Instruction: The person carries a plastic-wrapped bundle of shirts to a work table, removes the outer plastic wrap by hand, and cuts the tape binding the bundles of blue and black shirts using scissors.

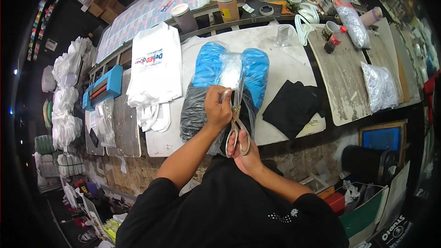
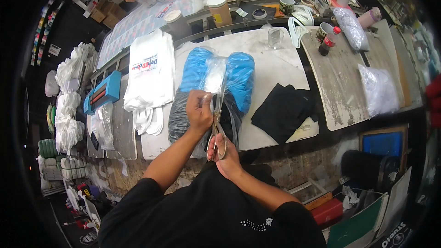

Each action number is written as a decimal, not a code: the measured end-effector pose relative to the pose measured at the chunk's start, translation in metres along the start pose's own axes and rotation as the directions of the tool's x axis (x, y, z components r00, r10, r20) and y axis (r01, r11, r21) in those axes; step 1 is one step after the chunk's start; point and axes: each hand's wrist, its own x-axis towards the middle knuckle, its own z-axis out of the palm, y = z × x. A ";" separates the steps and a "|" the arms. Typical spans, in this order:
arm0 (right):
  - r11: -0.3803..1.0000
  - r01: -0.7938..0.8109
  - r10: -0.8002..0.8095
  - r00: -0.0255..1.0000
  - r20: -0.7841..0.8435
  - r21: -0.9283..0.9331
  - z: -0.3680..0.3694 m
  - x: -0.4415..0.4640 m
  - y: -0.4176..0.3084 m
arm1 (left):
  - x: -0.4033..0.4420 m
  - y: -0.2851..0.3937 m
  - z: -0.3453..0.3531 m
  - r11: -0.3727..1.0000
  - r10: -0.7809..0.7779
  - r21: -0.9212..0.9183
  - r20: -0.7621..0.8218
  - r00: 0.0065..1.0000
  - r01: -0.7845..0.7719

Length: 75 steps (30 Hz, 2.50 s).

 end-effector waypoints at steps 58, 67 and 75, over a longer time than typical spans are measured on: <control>0.974 -0.225 0.225 0.974 -0.010 -0.027 0.049 0.036 -0.079 | 0.106 0.008 -0.034 0.923 0.087 0.337 0.292 0.953 -0.187; 0.967 -0.253 0.254 0.966 -0.046 0.039 0.059 0.044 -0.083 | 0.130 0.003 -0.033 0.979 0.033 0.190 0.214 0.976 -0.075; 0.981 0.027 -0.009 0.995 -0.095 0.194 0.046 0.059 -0.116 | 0.140 -0.041 -0.069 0.977 -0.013 0.211 0.175 0.984 -0.025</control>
